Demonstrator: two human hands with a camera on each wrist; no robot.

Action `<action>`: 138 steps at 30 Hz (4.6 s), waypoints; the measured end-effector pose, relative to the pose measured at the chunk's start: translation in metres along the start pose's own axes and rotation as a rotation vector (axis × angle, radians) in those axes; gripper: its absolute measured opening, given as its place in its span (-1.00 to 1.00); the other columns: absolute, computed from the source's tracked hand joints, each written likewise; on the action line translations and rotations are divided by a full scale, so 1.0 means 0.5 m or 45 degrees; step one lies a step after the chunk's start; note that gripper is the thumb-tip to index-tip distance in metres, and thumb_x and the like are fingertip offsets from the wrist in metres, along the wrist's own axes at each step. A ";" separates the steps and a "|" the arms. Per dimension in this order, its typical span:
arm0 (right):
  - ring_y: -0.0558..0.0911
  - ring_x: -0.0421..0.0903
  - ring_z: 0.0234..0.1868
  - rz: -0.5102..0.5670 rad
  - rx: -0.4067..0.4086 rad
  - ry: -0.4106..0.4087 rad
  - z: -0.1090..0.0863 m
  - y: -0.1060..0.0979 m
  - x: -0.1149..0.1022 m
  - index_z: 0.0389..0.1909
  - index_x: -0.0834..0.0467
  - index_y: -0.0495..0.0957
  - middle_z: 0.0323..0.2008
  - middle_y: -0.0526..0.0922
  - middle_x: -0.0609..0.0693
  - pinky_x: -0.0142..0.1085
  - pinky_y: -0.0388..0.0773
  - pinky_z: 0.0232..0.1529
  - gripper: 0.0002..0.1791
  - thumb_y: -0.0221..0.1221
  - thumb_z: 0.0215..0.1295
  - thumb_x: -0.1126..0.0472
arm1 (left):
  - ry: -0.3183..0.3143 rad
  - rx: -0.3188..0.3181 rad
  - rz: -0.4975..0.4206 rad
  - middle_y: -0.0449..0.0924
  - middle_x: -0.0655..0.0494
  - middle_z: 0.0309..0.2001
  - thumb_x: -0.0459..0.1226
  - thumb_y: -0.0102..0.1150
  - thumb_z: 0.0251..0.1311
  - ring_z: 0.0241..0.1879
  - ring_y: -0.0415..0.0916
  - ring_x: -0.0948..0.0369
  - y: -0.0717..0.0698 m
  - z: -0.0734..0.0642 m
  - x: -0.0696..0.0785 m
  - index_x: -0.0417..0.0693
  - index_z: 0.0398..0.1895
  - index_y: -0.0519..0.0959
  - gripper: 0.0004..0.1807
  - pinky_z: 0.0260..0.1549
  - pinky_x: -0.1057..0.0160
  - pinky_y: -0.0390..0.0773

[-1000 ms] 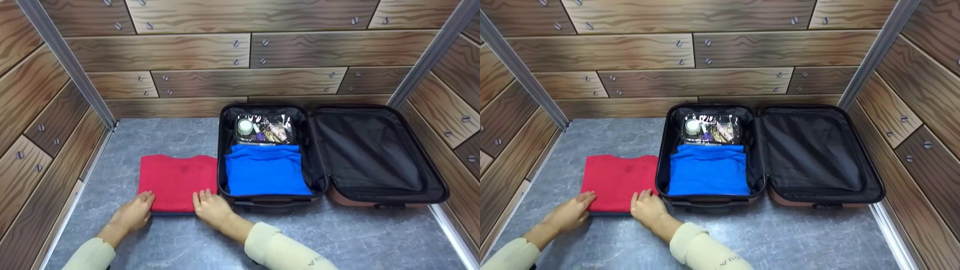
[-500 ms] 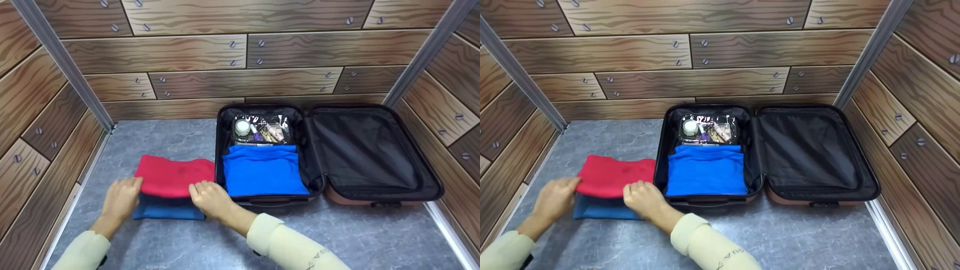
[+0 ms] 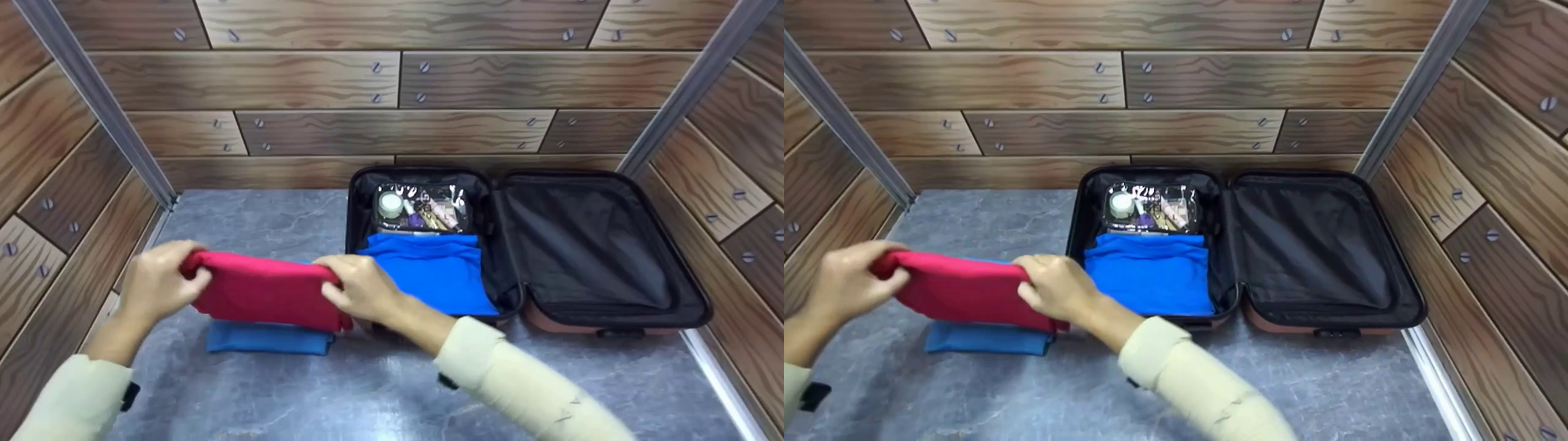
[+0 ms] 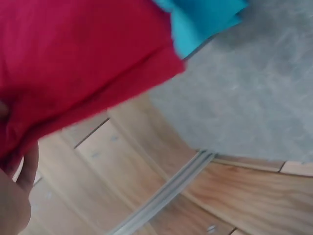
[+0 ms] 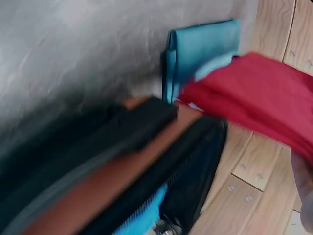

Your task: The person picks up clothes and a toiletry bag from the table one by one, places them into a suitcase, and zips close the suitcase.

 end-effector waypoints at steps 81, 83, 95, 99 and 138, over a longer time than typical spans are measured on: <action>0.60 0.04 -0.42 -0.359 -0.291 0.541 -0.082 -0.434 0.292 -0.22 0.28 0.67 -0.39 0.72 0.13 -0.09 0.50 -0.32 -0.79 0.20 0.09 0.36 | 0.199 -0.538 -0.121 0.62 0.01 -0.32 -0.25 0.19 0.27 -0.40 0.63 0.01 0.277 0.322 0.281 -0.12 -0.20 0.58 -0.86 -0.47 -0.01 0.61; 0.62 0.06 -0.39 -0.359 -0.265 0.557 -0.069 -0.432 0.305 -0.21 0.30 0.66 -0.36 0.73 0.17 -0.07 0.52 -0.30 -0.77 0.19 0.10 0.37 | 0.169 -0.518 -0.094 0.63 0.00 -0.33 -0.25 0.18 0.27 -0.41 0.63 -0.04 0.287 0.335 0.273 -0.11 -0.20 0.59 -0.87 -0.49 -0.04 0.60; 0.67 0.23 -0.09 -0.406 -0.016 0.582 0.014 -0.413 0.353 -0.10 0.36 0.60 -0.14 0.71 0.29 0.05 0.53 0.04 -0.73 0.15 0.17 0.40 | -0.035 0.023 0.063 0.71 0.08 -0.28 -0.26 0.27 0.21 -0.53 0.65 -0.15 0.332 0.392 0.230 -0.02 -0.18 0.68 -0.86 -0.65 -0.09 0.52; 0.68 0.23 -0.11 -0.415 -0.093 0.569 -0.015 -0.393 0.366 -0.12 0.35 0.59 -0.17 0.71 0.28 0.06 0.55 0.01 -0.74 0.15 0.15 0.44 | 0.053 0.061 0.104 0.72 0.05 -0.36 -0.25 0.28 0.20 -0.44 0.62 -0.08 0.359 0.365 0.230 -0.06 -0.30 0.69 -0.91 -0.59 -0.01 0.53; 0.64 -0.01 -0.55 -0.542 -0.598 0.033 -0.282 -0.274 0.246 -0.52 0.01 0.50 -0.59 0.60 -0.06 -0.08 0.53 -0.55 -0.81 0.30 -0.12 0.31 | 0.637 -0.724 -0.049 0.67 0.10 -0.49 -0.43 0.26 0.01 -0.54 0.61 0.15 0.327 0.064 0.326 -0.05 -0.39 0.60 -0.88 -0.48 0.18 0.54</action>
Point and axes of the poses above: each hand's wrist, its own z-axis towards the middle knuckle, its own y-axis out of the palm, x = y × z, the point moved 2 cm from there along z, towards the middle knuckle
